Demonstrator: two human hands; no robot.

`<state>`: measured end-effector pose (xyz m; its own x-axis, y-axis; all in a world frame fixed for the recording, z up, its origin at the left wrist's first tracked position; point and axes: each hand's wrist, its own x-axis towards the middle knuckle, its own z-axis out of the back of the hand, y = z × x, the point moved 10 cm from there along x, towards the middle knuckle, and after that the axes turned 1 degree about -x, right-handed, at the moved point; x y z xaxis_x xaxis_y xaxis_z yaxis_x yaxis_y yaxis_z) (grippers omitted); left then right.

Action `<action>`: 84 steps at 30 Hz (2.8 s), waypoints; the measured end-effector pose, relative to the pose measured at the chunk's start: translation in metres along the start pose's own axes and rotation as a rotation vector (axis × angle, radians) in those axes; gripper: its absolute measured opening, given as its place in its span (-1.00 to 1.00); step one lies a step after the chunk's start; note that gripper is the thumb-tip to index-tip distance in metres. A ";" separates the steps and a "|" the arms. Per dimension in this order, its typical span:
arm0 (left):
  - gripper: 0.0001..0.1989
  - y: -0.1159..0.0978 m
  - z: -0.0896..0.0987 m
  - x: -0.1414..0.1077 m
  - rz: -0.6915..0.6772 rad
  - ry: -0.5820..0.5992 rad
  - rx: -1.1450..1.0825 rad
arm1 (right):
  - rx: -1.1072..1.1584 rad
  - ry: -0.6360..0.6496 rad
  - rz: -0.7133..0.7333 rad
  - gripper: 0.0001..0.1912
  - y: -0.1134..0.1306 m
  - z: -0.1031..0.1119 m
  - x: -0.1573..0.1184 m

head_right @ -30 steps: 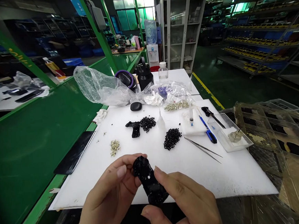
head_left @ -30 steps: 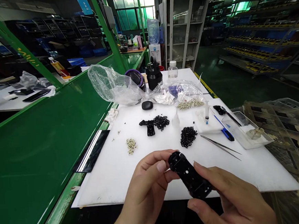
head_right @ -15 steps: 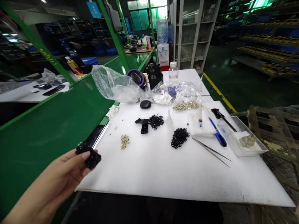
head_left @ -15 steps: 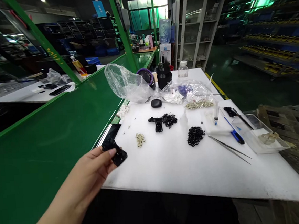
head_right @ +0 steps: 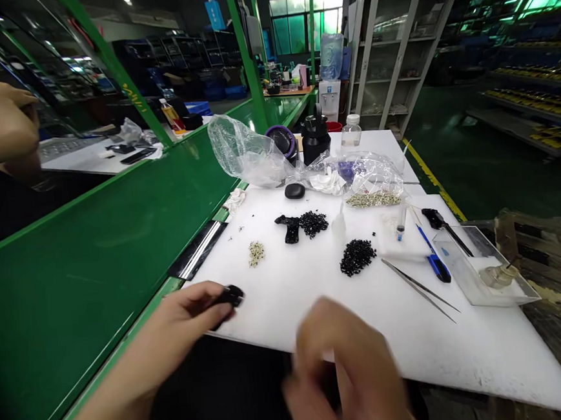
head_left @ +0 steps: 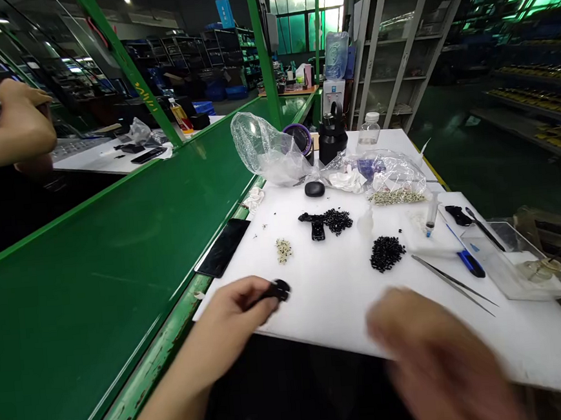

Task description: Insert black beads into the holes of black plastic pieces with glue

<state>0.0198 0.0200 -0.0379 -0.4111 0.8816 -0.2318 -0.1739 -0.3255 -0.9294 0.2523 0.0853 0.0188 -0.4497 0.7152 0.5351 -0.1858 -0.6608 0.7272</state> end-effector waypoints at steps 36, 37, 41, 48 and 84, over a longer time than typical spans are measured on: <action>-0.78 -0.048 -0.042 0.072 -0.647 -0.068 0.826 | 0.315 0.326 -0.595 -0.61 -0.090 -0.076 -0.015; -0.78 -0.052 -0.043 0.063 -0.647 -0.066 0.779 | 0.375 0.294 -0.627 -0.60 -0.093 -0.075 -0.016; -0.86 -0.056 -0.052 0.025 -0.659 -0.047 0.454 | 0.651 0.206 -0.708 -0.59 -0.096 -0.076 -0.018; -0.84 -0.030 -0.056 0.016 -0.661 -0.087 0.379 | 0.760 0.172 -0.735 -0.54 -0.094 -0.071 -0.017; -0.84 0.010 -0.054 0.031 -0.085 -0.130 -0.033 | 0.459 0.107 -0.381 -0.59 -0.076 -0.057 -0.009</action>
<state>0.0533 0.0626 -0.0703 -0.5086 0.8533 -0.1147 -0.1842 -0.2379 -0.9537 0.2209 0.1156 -0.0658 -0.5151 0.8398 0.1714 0.0339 -0.1799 0.9831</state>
